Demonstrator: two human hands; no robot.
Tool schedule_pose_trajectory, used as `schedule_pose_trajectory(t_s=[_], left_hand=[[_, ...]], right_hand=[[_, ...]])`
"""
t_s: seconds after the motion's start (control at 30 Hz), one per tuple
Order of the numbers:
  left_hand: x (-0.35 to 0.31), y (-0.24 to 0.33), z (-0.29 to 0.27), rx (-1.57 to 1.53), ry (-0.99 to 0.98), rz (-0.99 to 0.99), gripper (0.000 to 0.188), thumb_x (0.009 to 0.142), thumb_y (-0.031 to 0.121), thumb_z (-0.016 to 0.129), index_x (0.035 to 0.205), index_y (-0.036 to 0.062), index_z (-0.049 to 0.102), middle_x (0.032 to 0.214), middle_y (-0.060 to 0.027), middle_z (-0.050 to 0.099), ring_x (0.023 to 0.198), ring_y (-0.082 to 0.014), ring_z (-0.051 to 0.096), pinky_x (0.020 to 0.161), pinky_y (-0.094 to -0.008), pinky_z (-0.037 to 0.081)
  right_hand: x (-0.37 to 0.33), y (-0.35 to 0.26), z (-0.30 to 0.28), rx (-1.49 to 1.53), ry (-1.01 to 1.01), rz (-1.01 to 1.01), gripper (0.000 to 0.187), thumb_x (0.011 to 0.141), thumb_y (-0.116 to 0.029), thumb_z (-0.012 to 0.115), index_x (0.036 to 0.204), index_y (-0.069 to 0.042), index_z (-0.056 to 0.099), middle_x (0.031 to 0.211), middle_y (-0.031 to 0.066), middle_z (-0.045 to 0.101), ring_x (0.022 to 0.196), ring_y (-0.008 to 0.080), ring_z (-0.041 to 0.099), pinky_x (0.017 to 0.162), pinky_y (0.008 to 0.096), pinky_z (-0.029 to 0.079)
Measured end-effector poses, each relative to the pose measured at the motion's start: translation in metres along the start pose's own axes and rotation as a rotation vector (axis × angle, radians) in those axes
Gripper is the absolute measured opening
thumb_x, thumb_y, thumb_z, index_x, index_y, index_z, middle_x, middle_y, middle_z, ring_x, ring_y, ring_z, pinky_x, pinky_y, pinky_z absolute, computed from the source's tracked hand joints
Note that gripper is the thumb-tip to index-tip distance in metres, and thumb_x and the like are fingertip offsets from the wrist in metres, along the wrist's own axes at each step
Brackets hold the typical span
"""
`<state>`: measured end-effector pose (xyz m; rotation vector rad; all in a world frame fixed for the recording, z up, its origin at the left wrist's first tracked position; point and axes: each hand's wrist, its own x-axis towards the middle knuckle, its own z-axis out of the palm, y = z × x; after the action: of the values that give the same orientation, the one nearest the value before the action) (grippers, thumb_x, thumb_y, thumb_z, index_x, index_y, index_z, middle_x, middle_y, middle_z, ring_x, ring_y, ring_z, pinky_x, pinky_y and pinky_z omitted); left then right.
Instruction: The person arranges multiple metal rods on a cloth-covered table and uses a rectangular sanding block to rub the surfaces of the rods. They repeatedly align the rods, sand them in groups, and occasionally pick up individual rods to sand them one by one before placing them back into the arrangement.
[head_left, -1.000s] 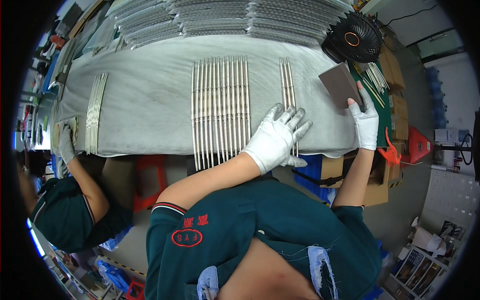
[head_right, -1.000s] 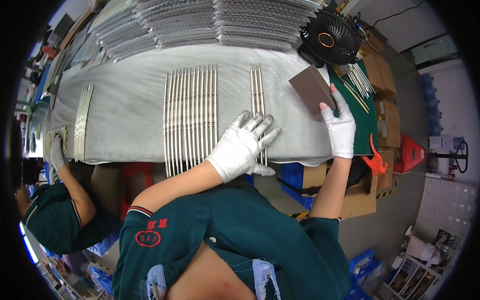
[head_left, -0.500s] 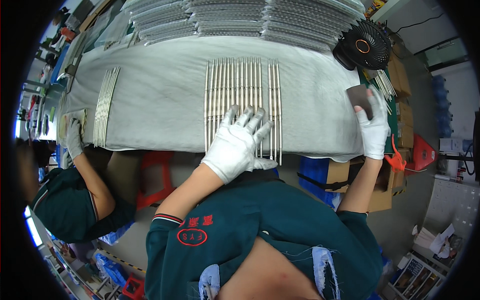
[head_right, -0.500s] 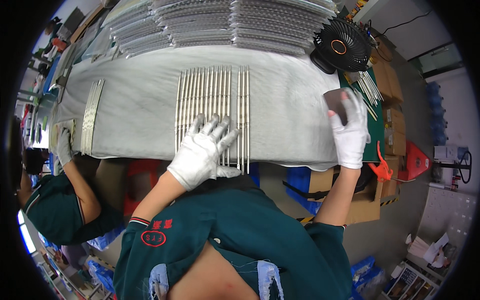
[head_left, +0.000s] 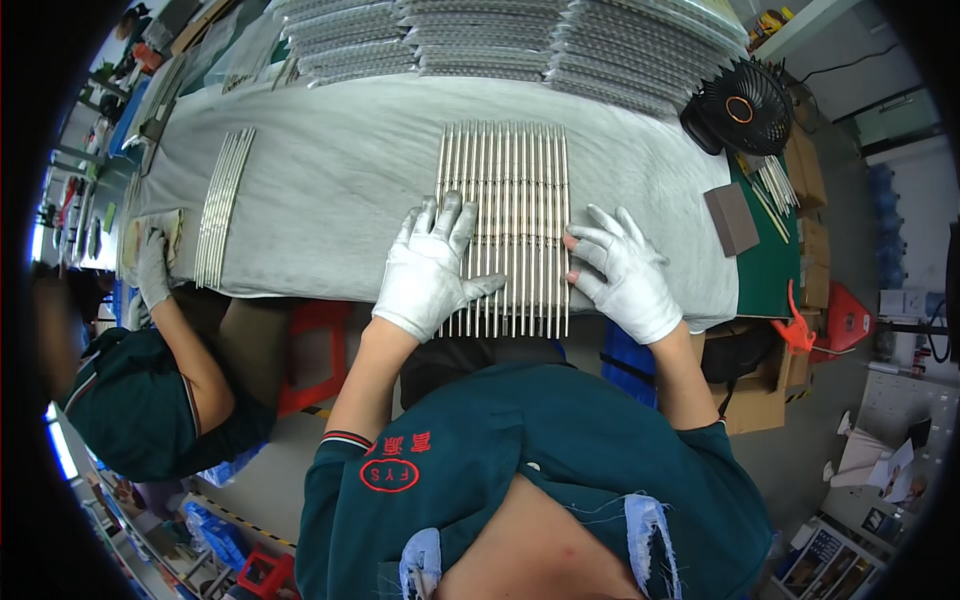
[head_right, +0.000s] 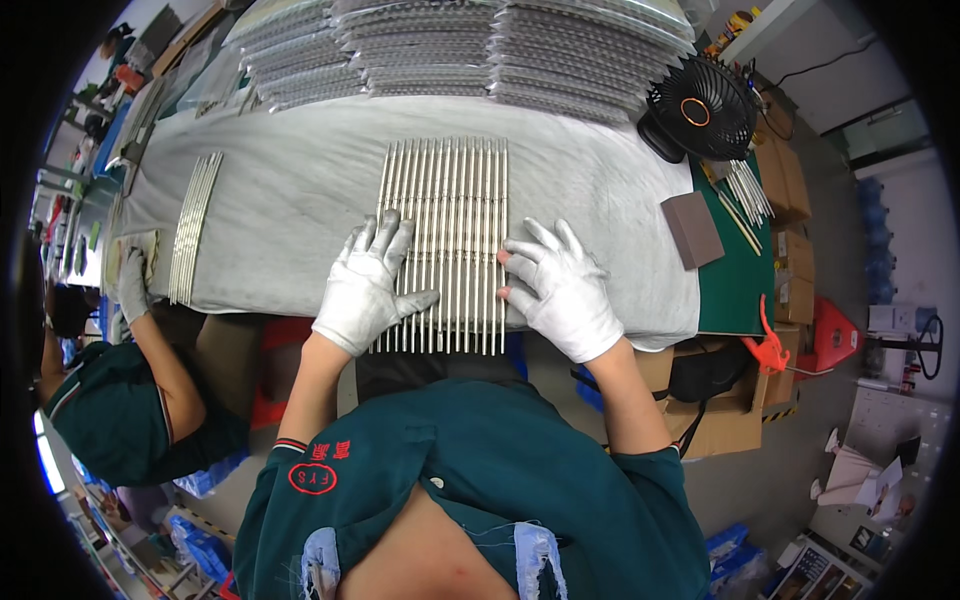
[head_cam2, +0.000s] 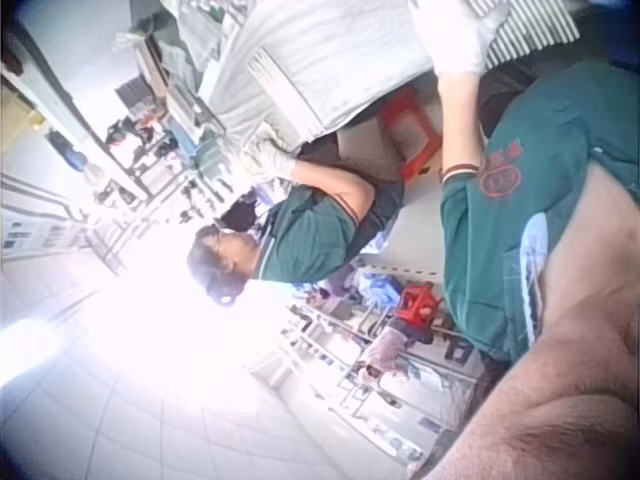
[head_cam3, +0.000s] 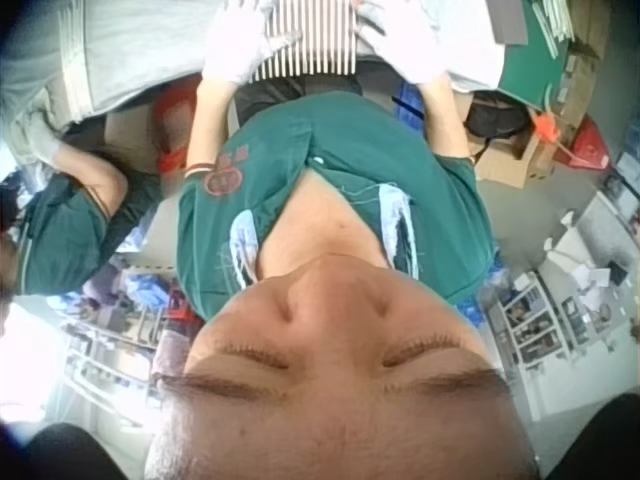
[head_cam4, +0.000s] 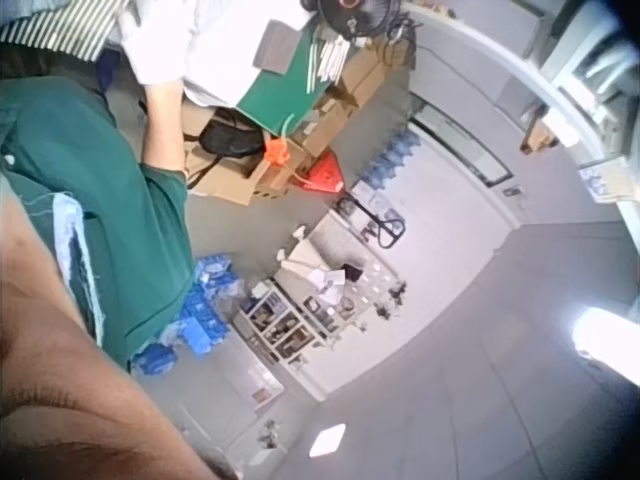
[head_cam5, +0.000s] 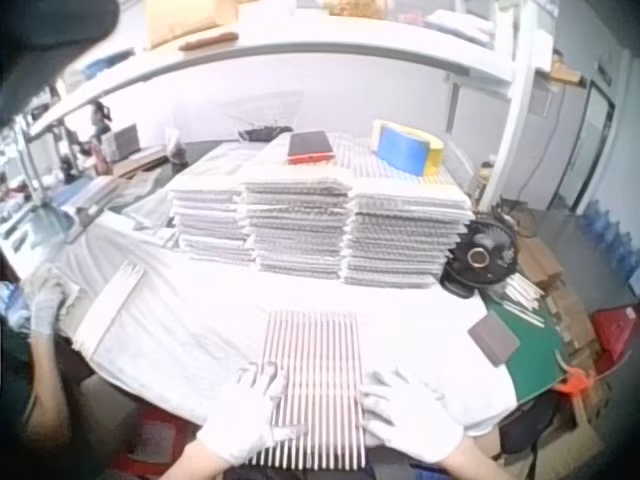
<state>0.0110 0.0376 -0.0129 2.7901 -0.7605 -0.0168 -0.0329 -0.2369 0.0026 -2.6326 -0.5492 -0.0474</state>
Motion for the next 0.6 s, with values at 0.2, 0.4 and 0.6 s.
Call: schedule_pose_trajectory(t_s=[0.2, 0.4, 0.6], left_hand=[[-0.003, -0.006, 0.000, -0.084, 0.008, 0.005, 0.095, 0.081, 0.060, 0.071, 0.149, 0.0015, 0.040, 0.150, -0.0258, 0.045, 0.141, -0.0440, 0.040, 0.119, -0.0512, 0.029], [-0.007, -0.008, -0.007, 0.010, -0.032, 0.061, 0.094, 0.080, 0.060, 0.070, 0.147, 0.0005, 0.043, 0.151, -0.0222, 0.045, 0.142, -0.0385, 0.041, 0.120, -0.0510, 0.027], [-0.007, -0.003, -0.005, -0.038, -0.057, 0.174, 0.096, 0.077, 0.061, 0.072, 0.147, 0.0013, 0.044, 0.152, -0.0216, 0.045, 0.140, -0.0415, 0.041, 0.119, -0.0527, 0.028]], right_hand=[[0.001, -0.007, -0.003, -0.030, -0.079, -0.012, 0.050, 0.088, -0.032, 0.070, 0.130, -0.005, 0.064, 0.144, 0.0113, 0.053, 0.140, 0.0347, 0.042, 0.120, 0.0517, 0.028], [0.024, -0.031, 0.019, 0.016, -0.147, -0.202, 0.075, 0.082, -0.047, 0.073, 0.140, -0.003, 0.054, 0.152, 0.0165, 0.045, 0.142, 0.0383, 0.039, 0.119, 0.0497, 0.031], [0.035, -0.036, 0.032, 0.024, -0.164, -0.256, 0.085, 0.077, -0.050, 0.076, 0.139, 0.003, 0.052, 0.152, 0.0203, 0.043, 0.143, 0.0385, 0.038, 0.120, 0.0494, 0.030]])
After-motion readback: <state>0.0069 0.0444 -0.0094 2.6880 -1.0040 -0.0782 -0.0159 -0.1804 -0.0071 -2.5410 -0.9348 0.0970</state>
